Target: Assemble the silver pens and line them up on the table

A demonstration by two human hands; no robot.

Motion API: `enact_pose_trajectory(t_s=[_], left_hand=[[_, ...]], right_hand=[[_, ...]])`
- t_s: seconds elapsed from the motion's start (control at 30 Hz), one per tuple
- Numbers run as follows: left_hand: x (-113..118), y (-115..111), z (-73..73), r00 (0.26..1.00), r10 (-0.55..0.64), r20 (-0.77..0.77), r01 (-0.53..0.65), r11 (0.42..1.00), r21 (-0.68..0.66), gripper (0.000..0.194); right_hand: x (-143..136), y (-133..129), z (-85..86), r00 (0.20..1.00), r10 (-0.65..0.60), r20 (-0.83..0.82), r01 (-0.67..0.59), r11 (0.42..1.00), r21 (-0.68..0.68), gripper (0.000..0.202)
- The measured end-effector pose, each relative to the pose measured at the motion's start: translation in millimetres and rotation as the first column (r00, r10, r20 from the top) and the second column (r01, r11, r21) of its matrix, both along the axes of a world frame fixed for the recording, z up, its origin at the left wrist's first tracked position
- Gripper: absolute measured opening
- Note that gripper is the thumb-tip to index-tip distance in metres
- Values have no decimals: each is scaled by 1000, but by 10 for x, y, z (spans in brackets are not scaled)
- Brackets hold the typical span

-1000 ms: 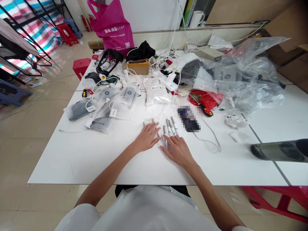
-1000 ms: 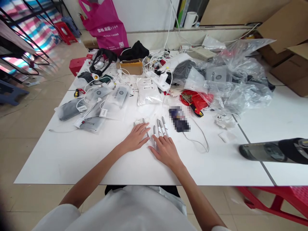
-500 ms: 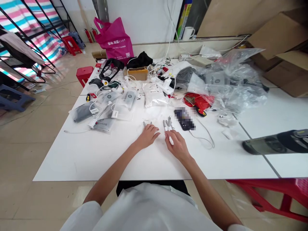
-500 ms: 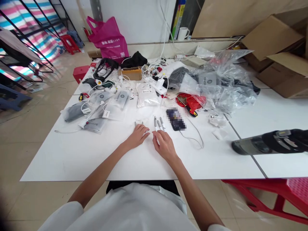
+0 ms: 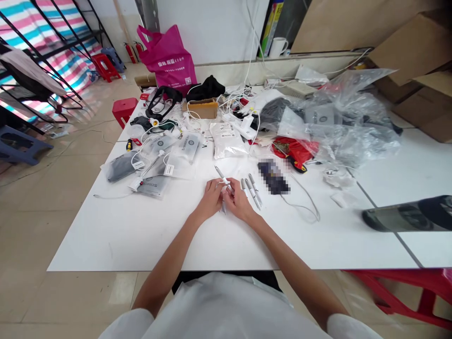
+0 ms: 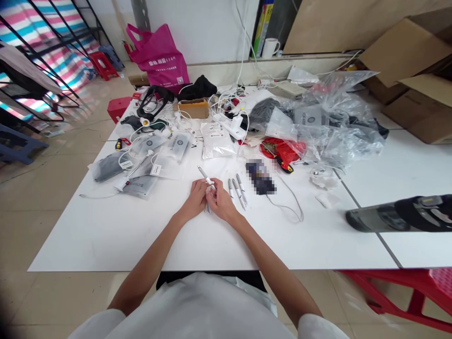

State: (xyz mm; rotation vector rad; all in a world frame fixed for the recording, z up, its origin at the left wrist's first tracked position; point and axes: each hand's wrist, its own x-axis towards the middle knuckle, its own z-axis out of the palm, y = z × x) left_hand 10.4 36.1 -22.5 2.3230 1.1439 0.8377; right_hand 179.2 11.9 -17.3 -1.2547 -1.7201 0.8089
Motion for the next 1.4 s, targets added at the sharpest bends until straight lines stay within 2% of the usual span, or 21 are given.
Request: enact_pose_trajectory(t_s=[0.17, 0.3, 0.5, 0.77, 0.87, 1.0, 1.1, 1.2, 1.3, 1.4], left_hand=[[-15, 1, -79, 1000, -19, 25, 20, 1000, -13, 48], [18, -24, -76, 999, -35, -14, 35, 999, -12, 51], [66, -115, -19, 999, 35, 15, -35, 998, -49, 45], [144, -183, -117, 991, 126, 46, -124, 991, -50, 49], [149, -204, -108, 985, 154, 79, -146, 985, -91, 48], [150, -231, -8, 953, 220, 207, -175, 961, -216, 40], [133, -224, 103, 891, 247, 382, -121, 938, -326, 38], [86, -167, 191, 752, 239, 615, 78, 893, -442, 41], [23, -80, 224, 557, 279, 782, 360, 768, -530, 47], [-29, -8, 212, 427, 364, 827, 505, 663, -553, 48]], right_hand=[[-28, -75, -55, 997, 12, 72, -6, 997, -78, 31], [-22, -61, -61, 999, -7, 43, 13, 990, -138, 30], [-11, -40, -47, 1000, -19, 15, 21, 980, -196, 31], [5, -58, -22, 999, -51, -4, 49, 972, -231, 28], [0, -62, -24, 999, -48, -22, 42, 972, -230, 27], [4, -79, -34, 997, -75, -23, 68, 975, -210, 27], [18, -88, -42, 997, -80, -13, 76, 978, -193, 29], [27, -82, -47, 997, -70, 18, 72, 981, -179, 33], [31, -64, -50, 998, -53, 45, 59, 984, -165, 39], [36, -51, -46, 998, -21, 66, 32, 987, -158, 44]])
